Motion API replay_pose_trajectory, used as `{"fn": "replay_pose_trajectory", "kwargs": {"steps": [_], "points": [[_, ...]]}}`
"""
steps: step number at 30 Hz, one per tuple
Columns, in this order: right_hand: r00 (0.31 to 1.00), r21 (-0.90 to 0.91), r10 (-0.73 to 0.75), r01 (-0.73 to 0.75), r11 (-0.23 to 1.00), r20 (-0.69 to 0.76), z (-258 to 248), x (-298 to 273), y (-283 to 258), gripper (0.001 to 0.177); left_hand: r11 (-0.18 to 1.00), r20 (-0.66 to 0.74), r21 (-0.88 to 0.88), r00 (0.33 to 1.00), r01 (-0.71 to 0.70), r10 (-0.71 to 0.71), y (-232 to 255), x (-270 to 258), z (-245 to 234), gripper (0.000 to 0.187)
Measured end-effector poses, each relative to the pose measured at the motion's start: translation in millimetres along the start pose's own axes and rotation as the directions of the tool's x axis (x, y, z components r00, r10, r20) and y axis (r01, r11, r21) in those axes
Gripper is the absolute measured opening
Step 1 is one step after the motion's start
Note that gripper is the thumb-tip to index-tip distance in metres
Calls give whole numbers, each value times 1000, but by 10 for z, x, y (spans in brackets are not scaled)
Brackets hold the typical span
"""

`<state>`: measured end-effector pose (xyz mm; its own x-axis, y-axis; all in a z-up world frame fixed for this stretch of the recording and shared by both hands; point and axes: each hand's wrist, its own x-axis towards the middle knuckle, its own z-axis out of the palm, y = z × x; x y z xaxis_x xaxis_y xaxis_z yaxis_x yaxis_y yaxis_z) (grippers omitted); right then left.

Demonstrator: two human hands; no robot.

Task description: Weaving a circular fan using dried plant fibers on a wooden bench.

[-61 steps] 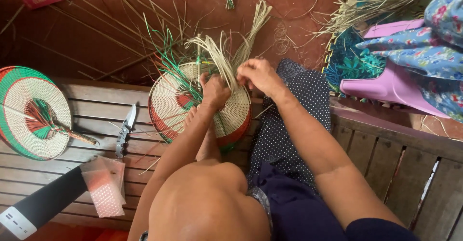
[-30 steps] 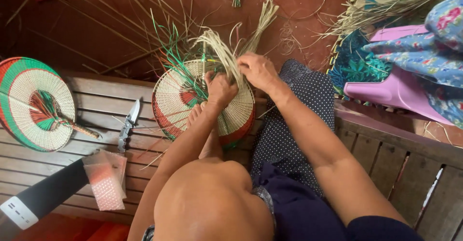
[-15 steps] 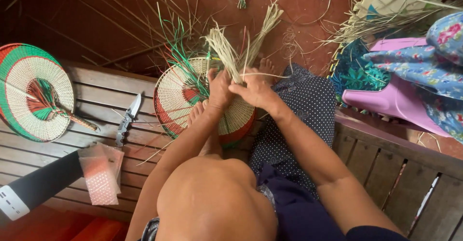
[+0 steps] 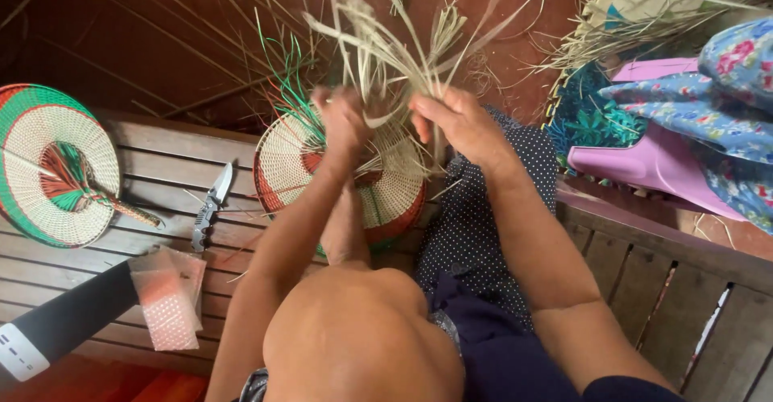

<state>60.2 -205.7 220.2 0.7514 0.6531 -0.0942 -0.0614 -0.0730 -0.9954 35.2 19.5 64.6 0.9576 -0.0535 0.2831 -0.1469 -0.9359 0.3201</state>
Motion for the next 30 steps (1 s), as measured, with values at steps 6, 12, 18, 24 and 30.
{"fn": "replay_pose_trajectory", "kwargs": {"steps": [6, 12, 18, 24, 30], "points": [[634, -4, 705, -744, 668, -316, 59, -237, 436, 28, 887, 29, -215, 910, 409, -413, -510, 765, -22, 17], [595, -169, 736, -801, 574, -323, 92, -203, 1040, 24, 770, 8, -289, 806, 569, -592, -525, 1318, -552, 38], [728, -477, 611, -675, 563, -310, 134, -184, 843, 106, 737, 446, -271, 759, 619, -474, -162, 846, -867, 100], [993, -699, 106, -112, 706, -52, 64, -195, 1052, 60, 145, 293, -693, 459, 706, -839, 438, -31, -325, 30], [974, -696, 226, -156, 701, 10, 69, -36, 1282, 38, 719, 112, -674, 938, -171, 328, 646, -794, -292, 65]]}}
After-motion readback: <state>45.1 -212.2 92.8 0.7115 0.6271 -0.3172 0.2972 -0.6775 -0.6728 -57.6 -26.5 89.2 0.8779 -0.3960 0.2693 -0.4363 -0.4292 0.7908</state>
